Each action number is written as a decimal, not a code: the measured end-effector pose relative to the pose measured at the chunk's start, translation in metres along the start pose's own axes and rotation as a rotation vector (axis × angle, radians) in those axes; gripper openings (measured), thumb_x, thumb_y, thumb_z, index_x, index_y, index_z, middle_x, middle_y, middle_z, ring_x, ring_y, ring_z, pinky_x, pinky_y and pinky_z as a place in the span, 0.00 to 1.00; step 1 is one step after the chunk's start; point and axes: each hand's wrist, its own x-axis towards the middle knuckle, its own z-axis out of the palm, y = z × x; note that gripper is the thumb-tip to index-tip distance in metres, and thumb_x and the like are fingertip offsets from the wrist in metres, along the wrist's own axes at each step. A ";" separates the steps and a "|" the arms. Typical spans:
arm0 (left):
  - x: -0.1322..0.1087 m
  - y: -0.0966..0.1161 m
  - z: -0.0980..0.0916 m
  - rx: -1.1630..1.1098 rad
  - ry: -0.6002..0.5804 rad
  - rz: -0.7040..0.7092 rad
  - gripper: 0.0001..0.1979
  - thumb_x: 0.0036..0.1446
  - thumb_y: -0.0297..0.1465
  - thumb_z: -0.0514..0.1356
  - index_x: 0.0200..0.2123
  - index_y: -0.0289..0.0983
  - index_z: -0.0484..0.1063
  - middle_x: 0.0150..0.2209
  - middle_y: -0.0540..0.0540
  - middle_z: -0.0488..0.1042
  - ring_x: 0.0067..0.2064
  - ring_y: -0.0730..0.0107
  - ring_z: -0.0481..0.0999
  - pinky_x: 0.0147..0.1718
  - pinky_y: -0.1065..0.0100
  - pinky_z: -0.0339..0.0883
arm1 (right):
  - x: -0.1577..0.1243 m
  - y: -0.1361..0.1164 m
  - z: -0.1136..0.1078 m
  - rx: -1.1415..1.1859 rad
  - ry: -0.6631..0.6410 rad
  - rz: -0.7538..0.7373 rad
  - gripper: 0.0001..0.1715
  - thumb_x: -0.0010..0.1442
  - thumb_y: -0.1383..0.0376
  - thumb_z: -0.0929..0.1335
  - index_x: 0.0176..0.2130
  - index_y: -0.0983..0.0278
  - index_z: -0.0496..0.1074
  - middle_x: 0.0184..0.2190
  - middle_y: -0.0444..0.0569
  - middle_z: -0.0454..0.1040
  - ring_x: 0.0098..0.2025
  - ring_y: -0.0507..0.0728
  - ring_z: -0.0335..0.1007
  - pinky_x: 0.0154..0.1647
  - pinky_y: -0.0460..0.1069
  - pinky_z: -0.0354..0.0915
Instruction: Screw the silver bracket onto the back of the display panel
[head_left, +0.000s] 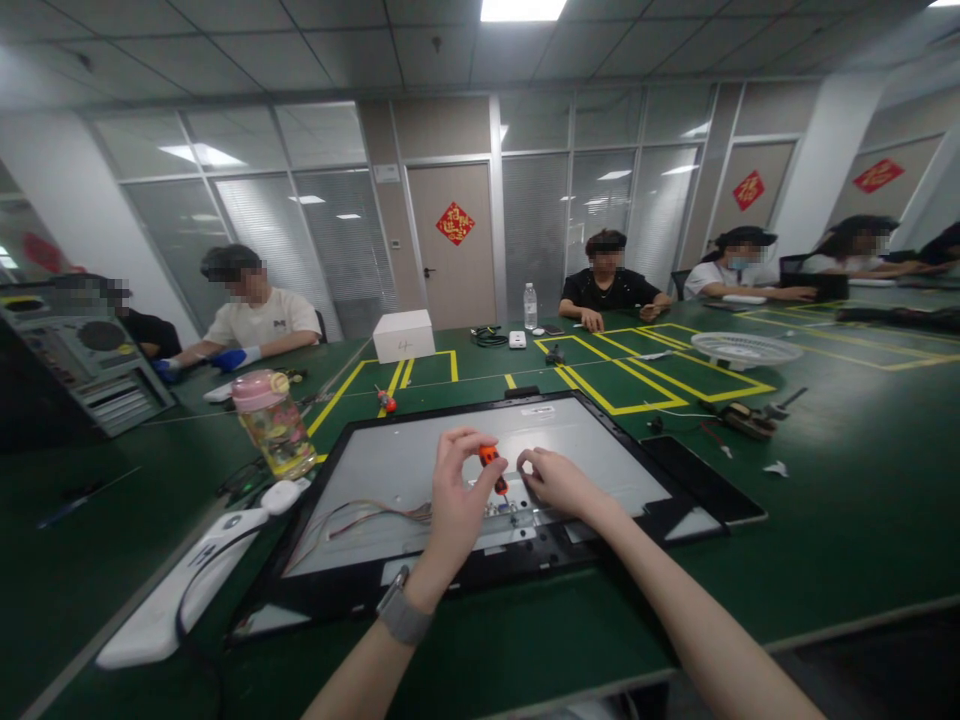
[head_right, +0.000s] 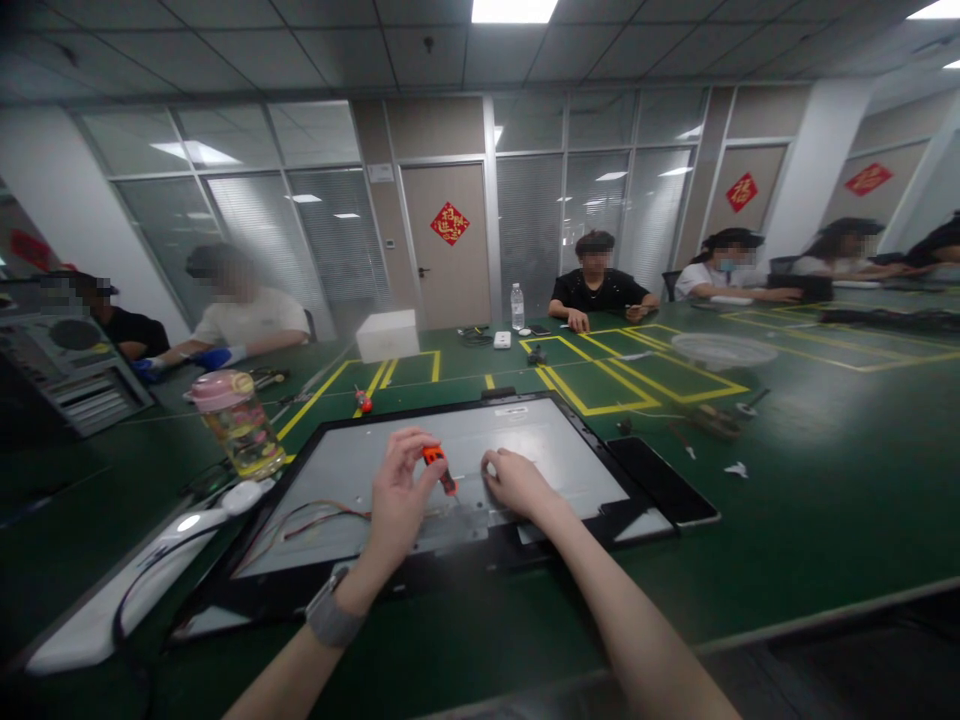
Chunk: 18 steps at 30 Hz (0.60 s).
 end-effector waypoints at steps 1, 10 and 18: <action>0.001 0.001 -0.001 0.004 0.027 -0.010 0.05 0.55 0.31 0.63 0.36 0.38 0.73 0.40 0.46 0.68 0.42 0.67 0.71 0.45 0.65 0.66 | 0.000 0.000 0.000 -0.001 0.000 -0.001 0.13 0.60 0.70 0.64 0.45 0.64 0.72 0.34 0.50 0.73 0.34 0.55 0.68 0.34 0.46 0.55; 0.003 0.012 -0.007 -0.080 -0.047 -0.077 0.09 0.60 0.33 0.56 0.39 0.38 0.76 0.40 0.45 0.72 0.45 0.64 0.72 0.45 0.66 0.65 | 0.000 0.002 0.002 -0.003 0.000 -0.009 0.12 0.60 0.70 0.64 0.44 0.65 0.72 0.34 0.50 0.73 0.33 0.55 0.68 0.34 0.46 0.55; 0.006 0.013 -0.008 -0.065 -0.026 -0.124 0.12 0.62 0.35 0.54 0.41 0.38 0.76 0.36 0.46 0.74 0.41 0.66 0.73 0.44 0.65 0.66 | 0.000 0.001 0.002 -0.002 0.008 -0.014 0.12 0.60 0.70 0.63 0.43 0.65 0.72 0.34 0.51 0.73 0.33 0.55 0.68 0.34 0.46 0.55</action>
